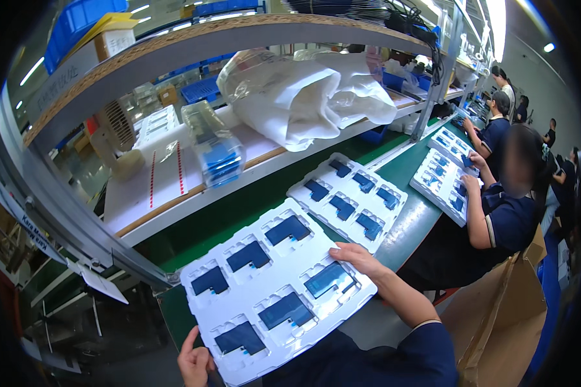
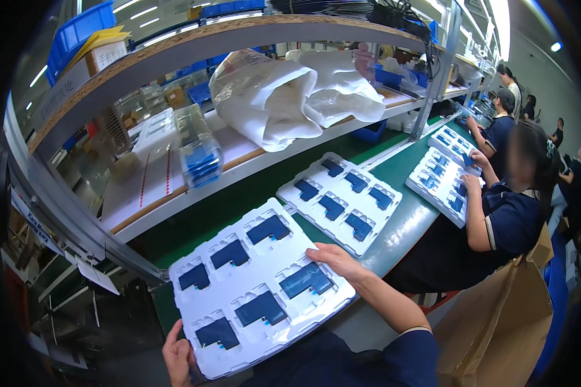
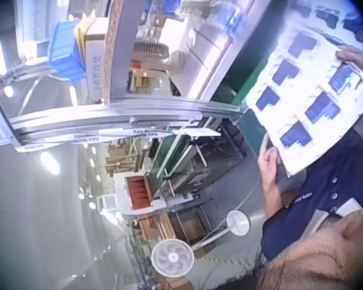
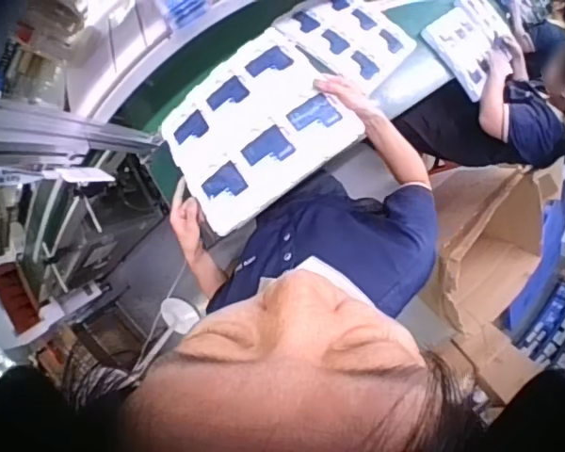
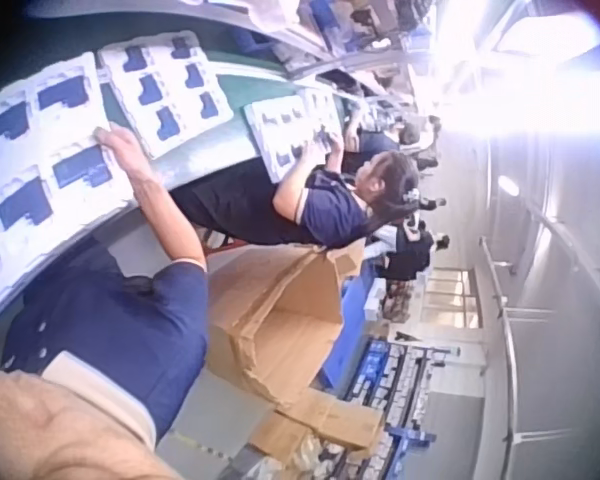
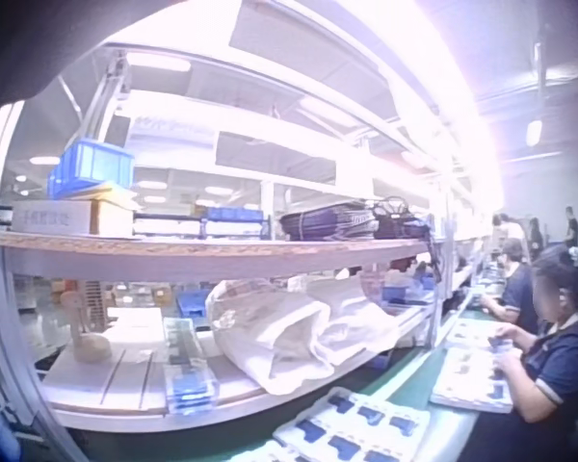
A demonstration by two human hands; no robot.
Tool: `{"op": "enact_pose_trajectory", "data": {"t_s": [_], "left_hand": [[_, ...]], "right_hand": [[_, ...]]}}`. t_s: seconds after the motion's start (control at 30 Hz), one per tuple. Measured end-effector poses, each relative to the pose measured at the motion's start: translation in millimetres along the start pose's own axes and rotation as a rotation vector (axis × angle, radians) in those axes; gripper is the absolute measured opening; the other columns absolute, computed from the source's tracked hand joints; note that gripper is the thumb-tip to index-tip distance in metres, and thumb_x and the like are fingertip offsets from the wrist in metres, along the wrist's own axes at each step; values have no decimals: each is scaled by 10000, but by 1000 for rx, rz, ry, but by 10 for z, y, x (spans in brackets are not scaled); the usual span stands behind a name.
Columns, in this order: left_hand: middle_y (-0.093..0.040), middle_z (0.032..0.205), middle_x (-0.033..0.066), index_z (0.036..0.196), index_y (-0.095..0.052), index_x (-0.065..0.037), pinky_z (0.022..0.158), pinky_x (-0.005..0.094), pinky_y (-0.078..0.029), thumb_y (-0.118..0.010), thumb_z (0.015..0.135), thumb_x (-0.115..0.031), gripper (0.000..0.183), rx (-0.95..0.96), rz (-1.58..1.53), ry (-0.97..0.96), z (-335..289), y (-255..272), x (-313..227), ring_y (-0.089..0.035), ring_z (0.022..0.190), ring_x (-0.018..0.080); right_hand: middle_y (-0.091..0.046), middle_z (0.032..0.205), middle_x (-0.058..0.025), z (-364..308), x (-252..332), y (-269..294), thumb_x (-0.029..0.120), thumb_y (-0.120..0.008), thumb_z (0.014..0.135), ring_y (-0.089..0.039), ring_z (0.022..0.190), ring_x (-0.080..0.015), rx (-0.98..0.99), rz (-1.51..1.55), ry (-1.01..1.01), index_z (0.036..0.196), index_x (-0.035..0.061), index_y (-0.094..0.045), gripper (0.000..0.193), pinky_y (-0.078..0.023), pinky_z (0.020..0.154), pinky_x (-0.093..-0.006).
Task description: Assembling electronic components into a tray at a factory workstation.
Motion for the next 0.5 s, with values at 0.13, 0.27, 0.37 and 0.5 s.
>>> {"op": "enact_pose_trajectory", "data": {"t_s": [0.13,0.27,0.37,0.5], "left_hand": [[-508,641,-27,1053,-616,0,501,189,-331,-571,961,-147,179,-36,153,-87,131,188,63,-435,544,46],[-540,669,4,888,-620,23,523,206,-355,-576,946,-91,135,85,318,-212,177,-27,-138,-466,570,59],[-571,648,30,866,-632,26,502,230,-385,-586,916,-59,109,173,403,-298,363,-76,-96,-502,537,94],[-555,590,35,635,-499,-2,482,222,-370,-571,928,-88,314,228,514,-398,476,-565,-462,-498,514,76]], "right_hand": [[-666,1058,-76,108,95,268,197,-583,947,-653,890,-124,-68,64,128,1209,-29,-566,347,-533,768,-244],[-668,1045,-94,30,341,756,216,-572,948,-653,885,-139,-212,55,286,1173,-37,-584,339,-523,785,-258],[-658,1070,-107,-52,419,1223,213,-550,959,-660,875,-151,-312,64,372,1191,-50,-556,351,-537,771,-271],[-651,1080,-121,-90,542,1442,187,-508,978,-667,879,-187,-394,188,480,1237,-47,-504,349,-555,805,-324]]}}
Point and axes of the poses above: each hand's wrist, its own z-axis towards the middle knuckle, its own y-axis out of the back of the hand, x = y × z, the point moved 8 cm from there along z, towards the middle knuckle
